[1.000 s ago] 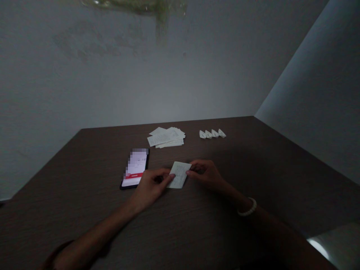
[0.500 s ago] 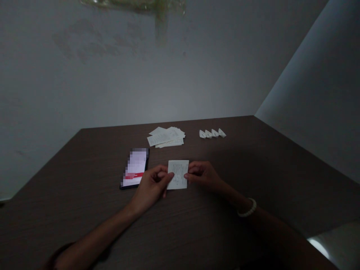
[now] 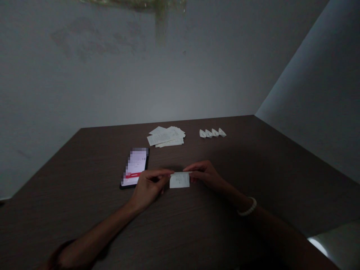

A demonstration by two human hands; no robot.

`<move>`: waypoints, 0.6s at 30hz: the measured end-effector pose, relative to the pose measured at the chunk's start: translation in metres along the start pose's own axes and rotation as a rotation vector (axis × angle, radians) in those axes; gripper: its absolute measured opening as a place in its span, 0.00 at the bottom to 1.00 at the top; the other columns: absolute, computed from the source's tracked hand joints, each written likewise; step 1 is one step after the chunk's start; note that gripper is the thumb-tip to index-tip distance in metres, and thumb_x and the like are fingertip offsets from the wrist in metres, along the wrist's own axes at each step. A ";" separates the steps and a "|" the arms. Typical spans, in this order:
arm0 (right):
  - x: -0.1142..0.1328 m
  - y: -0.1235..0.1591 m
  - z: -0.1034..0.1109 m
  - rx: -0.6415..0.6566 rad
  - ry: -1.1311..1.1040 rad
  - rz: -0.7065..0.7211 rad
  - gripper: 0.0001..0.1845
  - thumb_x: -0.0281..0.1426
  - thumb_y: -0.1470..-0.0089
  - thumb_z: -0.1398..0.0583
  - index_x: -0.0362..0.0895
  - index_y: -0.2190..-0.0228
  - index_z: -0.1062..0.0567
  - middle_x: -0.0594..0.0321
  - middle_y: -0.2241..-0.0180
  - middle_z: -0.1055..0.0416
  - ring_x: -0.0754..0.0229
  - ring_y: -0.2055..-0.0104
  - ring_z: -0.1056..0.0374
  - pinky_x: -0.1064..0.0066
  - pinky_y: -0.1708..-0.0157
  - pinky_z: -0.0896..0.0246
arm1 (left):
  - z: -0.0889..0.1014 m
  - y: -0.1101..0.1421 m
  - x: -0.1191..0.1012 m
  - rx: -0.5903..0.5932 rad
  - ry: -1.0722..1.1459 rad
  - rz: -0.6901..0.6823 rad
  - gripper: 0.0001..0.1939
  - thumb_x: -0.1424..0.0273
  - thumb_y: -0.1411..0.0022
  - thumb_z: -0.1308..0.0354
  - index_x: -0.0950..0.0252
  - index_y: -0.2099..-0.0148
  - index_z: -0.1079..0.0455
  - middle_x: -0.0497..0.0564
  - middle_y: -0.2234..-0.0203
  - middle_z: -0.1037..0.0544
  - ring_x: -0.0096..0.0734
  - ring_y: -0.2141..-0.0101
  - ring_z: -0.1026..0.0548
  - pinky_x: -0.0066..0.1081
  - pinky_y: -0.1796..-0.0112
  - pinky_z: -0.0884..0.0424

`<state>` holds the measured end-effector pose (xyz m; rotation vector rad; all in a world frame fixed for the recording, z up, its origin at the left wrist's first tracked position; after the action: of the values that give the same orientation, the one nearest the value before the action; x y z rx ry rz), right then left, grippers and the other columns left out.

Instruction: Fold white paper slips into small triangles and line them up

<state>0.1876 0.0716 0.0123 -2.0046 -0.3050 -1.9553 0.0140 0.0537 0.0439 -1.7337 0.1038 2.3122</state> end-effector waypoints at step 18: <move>0.000 -0.001 -0.002 -0.089 0.101 -0.028 0.13 0.37 0.50 0.36 0.39 0.69 0.23 0.61 0.73 0.24 0.64 0.74 0.29 0.75 0.73 0.38 | -0.008 -0.006 0.004 0.069 -0.058 0.031 0.13 0.62 0.43 0.39 0.68 0.64 0.24 0.48 0.80 0.26 0.22 0.82 0.36 0.21 0.82 0.43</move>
<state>0.1858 0.0721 0.0127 -1.9557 -0.2274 -2.1143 0.0220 0.0589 0.0379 -1.6415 0.1983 2.3501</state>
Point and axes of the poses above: each hand's wrist, its own y-axis away from the middle knuckle, its own z-axis out of the back of the hand, x = y × z, the point moved 8 cm from there along -y, towards the middle knuckle
